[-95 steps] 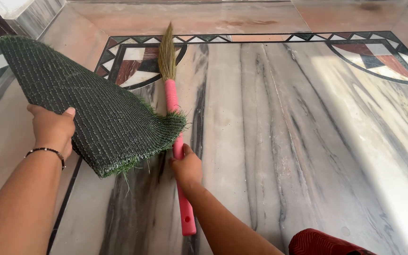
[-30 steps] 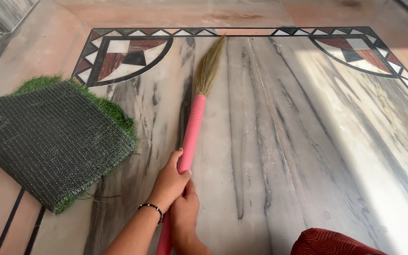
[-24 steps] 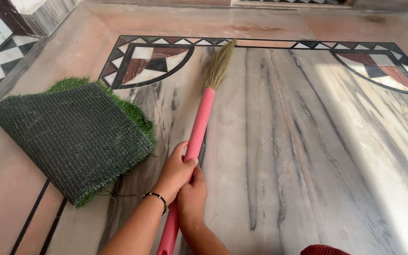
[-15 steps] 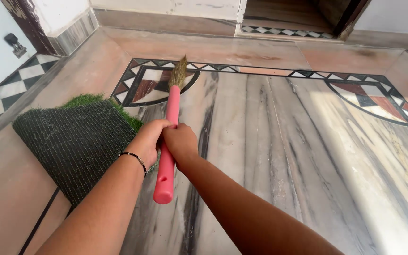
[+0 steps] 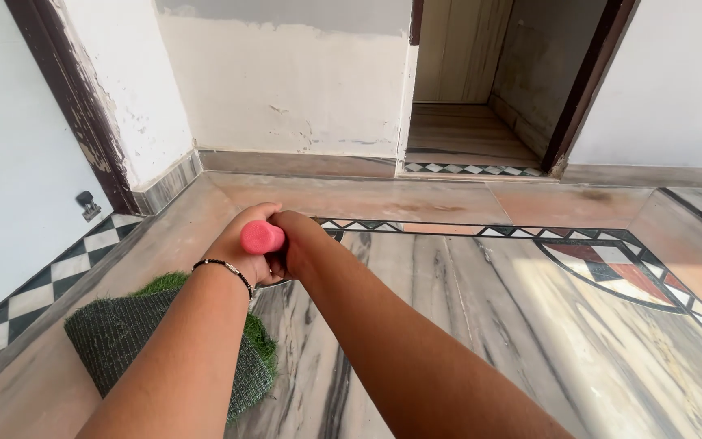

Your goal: The person rolls up an artificial grass mat and cleans the area and the mat using a broom.

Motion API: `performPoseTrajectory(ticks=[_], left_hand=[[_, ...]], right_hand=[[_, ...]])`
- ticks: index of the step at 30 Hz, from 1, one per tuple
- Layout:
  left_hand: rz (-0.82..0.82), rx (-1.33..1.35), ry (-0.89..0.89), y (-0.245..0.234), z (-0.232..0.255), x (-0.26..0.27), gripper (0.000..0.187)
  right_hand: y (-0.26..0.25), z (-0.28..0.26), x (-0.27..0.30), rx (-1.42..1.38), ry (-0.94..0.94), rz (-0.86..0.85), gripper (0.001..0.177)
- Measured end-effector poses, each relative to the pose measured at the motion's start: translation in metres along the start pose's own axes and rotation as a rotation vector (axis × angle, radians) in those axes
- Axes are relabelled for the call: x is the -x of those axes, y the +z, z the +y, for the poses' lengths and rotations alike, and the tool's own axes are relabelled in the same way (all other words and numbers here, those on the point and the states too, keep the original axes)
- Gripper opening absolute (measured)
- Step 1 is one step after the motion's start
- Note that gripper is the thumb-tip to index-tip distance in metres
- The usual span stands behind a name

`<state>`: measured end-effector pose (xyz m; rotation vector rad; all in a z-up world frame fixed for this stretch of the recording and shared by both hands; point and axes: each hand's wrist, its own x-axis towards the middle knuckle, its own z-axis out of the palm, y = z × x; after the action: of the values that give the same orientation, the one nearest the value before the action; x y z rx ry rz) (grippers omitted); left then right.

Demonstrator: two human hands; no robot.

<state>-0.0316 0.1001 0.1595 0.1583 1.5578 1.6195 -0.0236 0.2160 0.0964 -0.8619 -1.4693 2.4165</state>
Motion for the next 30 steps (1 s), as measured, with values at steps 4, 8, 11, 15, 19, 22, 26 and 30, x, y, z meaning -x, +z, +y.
performPoseTrajectory(ticks=[4,8,11,15,19,22,26,30], left_hand=[[0.095,0.311,0.076,0.010,0.008,0.032,0.027],[0.092,0.375,0.178,0.006,0.018,0.017,0.026],[0.078,0.359,0.294,0.010,0.030,0.021,0.019],[-0.072,0.300,0.458,0.008,0.040,0.018,0.010],[0.075,0.117,0.477,0.037,0.058,0.078,0.016],[0.090,0.060,0.416,0.049,0.062,0.096,0.023],[0.088,-0.004,0.497,0.053,0.070,0.100,0.031],[0.078,0.045,0.496,0.048,0.080,0.117,0.032]], right_hand=[[0.030,-0.023,0.058,-0.277,0.130,0.051,0.025],[0.042,-0.038,0.064,-0.441,0.124,0.003,0.020],[0.052,-0.048,0.079,-0.603,0.097,0.054,0.016],[0.060,-0.064,0.094,-0.787,0.043,0.138,0.017],[0.068,-0.089,0.122,-0.919,-0.016,0.178,0.018],[0.065,-0.102,0.143,-0.881,0.035,0.192,0.020],[0.058,-0.115,0.097,-0.874,-0.081,0.044,0.018],[0.071,-0.123,0.066,-0.900,-0.142,-0.100,0.020]])
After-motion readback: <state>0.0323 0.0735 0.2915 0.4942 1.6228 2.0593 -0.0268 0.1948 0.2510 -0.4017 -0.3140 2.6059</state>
